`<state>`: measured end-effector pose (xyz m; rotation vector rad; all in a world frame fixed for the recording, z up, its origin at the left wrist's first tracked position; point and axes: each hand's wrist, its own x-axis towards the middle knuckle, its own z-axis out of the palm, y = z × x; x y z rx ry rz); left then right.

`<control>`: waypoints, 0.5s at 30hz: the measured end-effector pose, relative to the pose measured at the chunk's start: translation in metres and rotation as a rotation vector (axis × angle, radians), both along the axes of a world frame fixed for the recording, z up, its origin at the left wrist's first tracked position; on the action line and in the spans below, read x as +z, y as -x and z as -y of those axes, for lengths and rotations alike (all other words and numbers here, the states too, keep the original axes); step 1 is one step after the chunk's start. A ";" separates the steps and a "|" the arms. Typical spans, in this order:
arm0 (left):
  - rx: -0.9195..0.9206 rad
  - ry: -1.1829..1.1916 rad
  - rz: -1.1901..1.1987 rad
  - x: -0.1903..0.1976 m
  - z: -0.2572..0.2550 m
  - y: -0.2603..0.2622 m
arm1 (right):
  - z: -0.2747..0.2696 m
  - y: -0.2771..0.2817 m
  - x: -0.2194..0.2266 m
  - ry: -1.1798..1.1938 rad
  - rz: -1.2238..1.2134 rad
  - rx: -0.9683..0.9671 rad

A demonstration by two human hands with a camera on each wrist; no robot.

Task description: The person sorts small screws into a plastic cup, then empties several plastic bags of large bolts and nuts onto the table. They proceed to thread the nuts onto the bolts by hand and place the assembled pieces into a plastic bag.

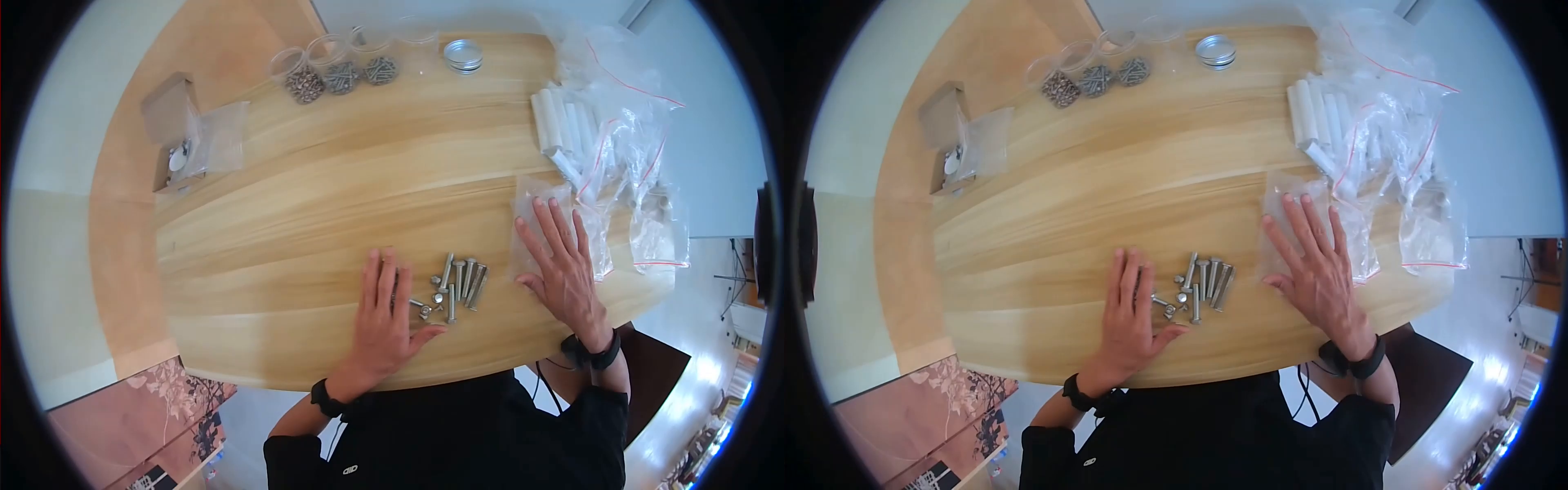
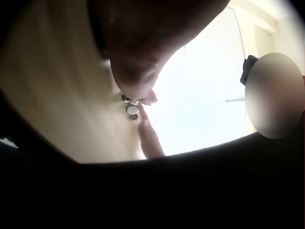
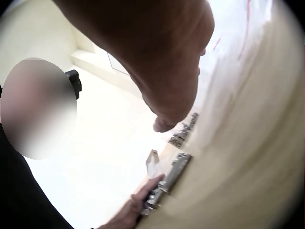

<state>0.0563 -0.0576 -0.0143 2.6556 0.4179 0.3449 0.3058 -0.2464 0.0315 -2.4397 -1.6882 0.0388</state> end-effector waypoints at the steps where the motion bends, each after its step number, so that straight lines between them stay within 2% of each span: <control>1: -0.025 0.021 0.001 -0.001 0.001 0.000 | 0.001 -0.002 -0.009 0.078 0.009 -0.022; 5: -0.064 0.056 0.004 0.003 -0.001 -0.001 | 0.010 -0.011 -0.013 0.101 -0.047 -0.009; 8: -0.056 0.160 0.096 0.000 -0.003 0.001 | 0.012 -0.008 -0.002 0.159 0.047 -0.023; 10: -0.059 0.237 0.106 0.008 -0.006 0.004 | 0.017 0.002 0.011 0.024 0.014 0.022; 11: -0.069 0.294 0.129 0.012 -0.009 0.004 | 0.017 0.010 0.016 0.041 0.007 0.012; 12: -0.080 0.313 0.124 0.015 -0.010 0.005 | 0.014 0.021 0.021 -0.074 -0.249 0.017; 13: -0.108 0.217 0.070 0.018 -0.011 0.005 | 0.008 0.032 0.024 -0.195 -0.501 0.020; 14: -0.134 0.116 0.019 0.018 -0.010 0.004 | -0.002 0.042 0.025 -0.186 -0.498 0.011; 15: -0.138 0.122 0.022 0.014 -0.008 0.000 | -0.016 0.051 0.023 -0.130 -0.490 0.043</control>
